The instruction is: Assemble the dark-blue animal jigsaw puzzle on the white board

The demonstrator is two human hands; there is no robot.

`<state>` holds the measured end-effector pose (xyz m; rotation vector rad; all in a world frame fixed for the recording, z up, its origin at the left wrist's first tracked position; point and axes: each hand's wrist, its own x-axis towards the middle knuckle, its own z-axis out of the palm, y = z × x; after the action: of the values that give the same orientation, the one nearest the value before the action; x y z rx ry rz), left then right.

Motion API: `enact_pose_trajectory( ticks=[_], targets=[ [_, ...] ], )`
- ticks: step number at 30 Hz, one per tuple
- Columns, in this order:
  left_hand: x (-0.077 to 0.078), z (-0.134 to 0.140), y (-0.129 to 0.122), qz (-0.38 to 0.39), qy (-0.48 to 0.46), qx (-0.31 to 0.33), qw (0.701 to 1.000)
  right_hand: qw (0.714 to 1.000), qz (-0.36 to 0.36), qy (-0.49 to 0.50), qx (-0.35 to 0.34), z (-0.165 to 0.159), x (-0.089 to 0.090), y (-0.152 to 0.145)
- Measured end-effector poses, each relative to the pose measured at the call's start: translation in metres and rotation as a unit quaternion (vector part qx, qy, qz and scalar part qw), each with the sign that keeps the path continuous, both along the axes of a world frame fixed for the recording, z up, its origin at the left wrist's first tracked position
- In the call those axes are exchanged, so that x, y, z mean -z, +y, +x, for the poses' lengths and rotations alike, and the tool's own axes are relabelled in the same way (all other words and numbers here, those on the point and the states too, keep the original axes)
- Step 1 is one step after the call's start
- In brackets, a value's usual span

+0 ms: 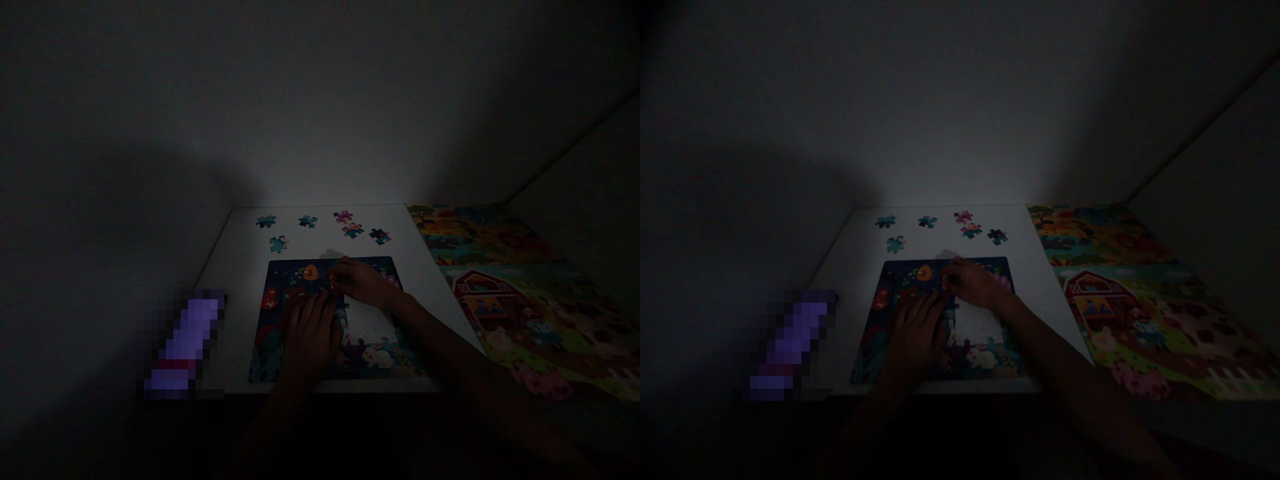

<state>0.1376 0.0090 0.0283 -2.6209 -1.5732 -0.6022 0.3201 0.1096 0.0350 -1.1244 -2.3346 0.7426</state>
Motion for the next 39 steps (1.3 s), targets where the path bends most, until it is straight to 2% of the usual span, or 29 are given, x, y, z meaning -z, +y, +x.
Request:
enact_pose_trajectory(
  ticks=[13,20,26,31,33,37,39],
  targets=[
    [0.001,0.001,0.0,0.007,-0.006,-0.006,1.0,1.0,0.005,-0.006,-0.006,-0.001,-0.001,-0.001],
    [0.002,0.002,0.0,0.003,0.001,-0.018,1.0,0.999,0.023,-0.044,0.014,-0.006,-0.006,-0.006],
    [0.001,0.001,0.0,-0.006,0.012,-0.014,1.0,0.999,0.025,-0.038,0.025,-0.007,-0.007,-0.008],
    [0.001,0.001,0.001,-0.003,0.024,-0.003,1.0,0.999,-0.028,0.028,0.033,-0.008,-0.006,-0.008],
    [0.001,0.002,0.002,-0.005,0.027,-0.002,1.0,0.997,-0.036,0.042,0.055,-0.006,-0.007,-0.006],
    [0.001,0.003,0.002,-0.017,0.032,-0.004,0.999,0.989,0.0,0.036,0.14,0.003,-0.01,0.001],
    [0.002,0.003,0.002,-0.019,0.035,-0.003,0.999,0.989,0.007,0.008,0.145,0.008,-0.009,0.006]
  ],
)
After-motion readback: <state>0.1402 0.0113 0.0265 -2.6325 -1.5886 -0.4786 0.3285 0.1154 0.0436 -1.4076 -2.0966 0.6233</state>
